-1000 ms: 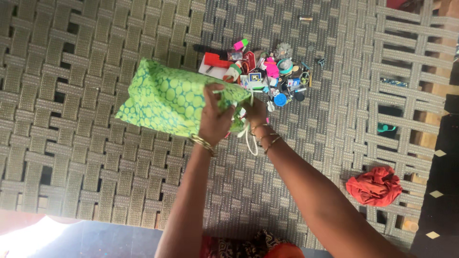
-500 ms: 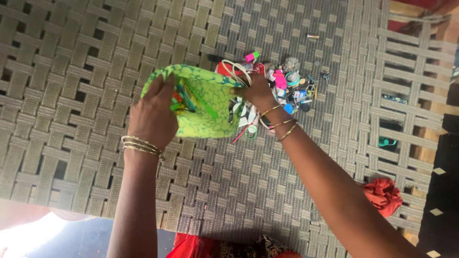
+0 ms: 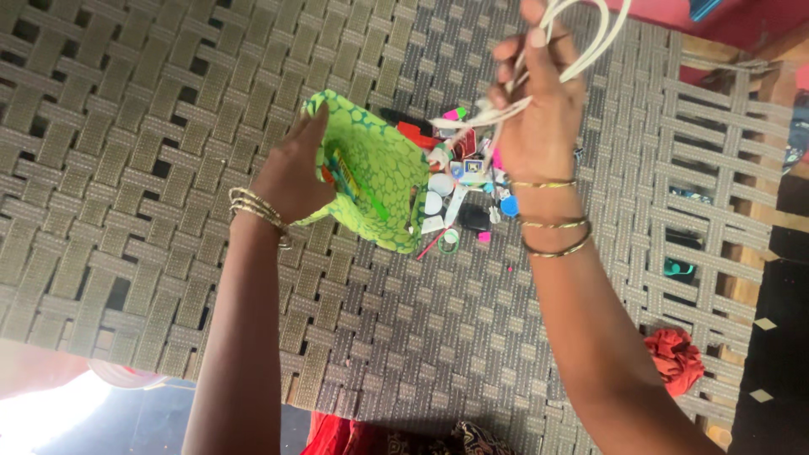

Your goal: The person gathers crumpled papers and a small cloth from a woven cot and places them into a white bucket. Then the person opens a green patterned bag and begins picking up small items such as a cable, a pen, and a small bottle, placing them into the bag.

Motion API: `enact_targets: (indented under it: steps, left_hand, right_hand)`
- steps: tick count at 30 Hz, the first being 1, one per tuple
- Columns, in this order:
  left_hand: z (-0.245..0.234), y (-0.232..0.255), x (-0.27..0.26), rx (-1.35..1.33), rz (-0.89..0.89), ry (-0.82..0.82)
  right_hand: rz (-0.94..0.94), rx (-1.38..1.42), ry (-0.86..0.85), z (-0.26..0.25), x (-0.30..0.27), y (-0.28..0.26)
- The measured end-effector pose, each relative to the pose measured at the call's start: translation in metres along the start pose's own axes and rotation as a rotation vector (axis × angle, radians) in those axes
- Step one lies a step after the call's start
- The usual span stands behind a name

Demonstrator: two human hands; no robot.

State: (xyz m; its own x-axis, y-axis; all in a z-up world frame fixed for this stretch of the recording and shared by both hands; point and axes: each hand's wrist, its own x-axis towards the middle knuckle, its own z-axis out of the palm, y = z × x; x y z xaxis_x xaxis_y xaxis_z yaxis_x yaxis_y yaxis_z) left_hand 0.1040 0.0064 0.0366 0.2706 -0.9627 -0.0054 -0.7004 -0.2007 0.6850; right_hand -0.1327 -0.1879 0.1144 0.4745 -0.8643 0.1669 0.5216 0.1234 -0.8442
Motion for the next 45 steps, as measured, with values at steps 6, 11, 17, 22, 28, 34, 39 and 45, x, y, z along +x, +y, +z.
enact_targets:
  steps: [6, 11, 17, 22, 28, 34, 39, 45]
  left_hand:
    - [0.001, -0.001, 0.016, -0.058, -0.045, -0.036]
    - [-0.002, 0.001, 0.016, -0.161, -0.063, -0.012]
    - [-0.016, 0.001, 0.012, -0.084, -0.219, -0.001]
    - [-0.025, -0.004, 0.004, -0.265, -0.207, 0.008]
    - [-0.017, -0.009, 0.002, -0.441, 0.021, 0.075]
    - [-0.034, -0.003, -0.007, -0.574, -0.166, 0.111]
    - [-0.055, -0.002, -0.014, -0.505, -0.233, 0.199]
    - [-0.065, 0.007, -0.015, -0.64, -0.149, 0.25]
  right_hand:
    - [-0.069, 0.074, -0.091, 0.056, -0.028, 0.06]
    - [-0.055, -0.149, -0.087, 0.072, -0.056, 0.12]
    - [-0.044, -0.357, -0.239, 0.032, -0.059, 0.175]
    - [0.054, -0.574, -0.425, 0.0, -0.062, 0.195]
    - [0.141, -0.842, -0.596, -0.002, -0.067, 0.226]
    - [-0.028, -1.196, -0.731, 0.017, -0.042, 0.233]
    - [0.271, -0.893, -0.776, 0.03, -0.022, 0.164]
    - [0.327, -0.564, -0.683, 0.022, 0.021, 0.096]
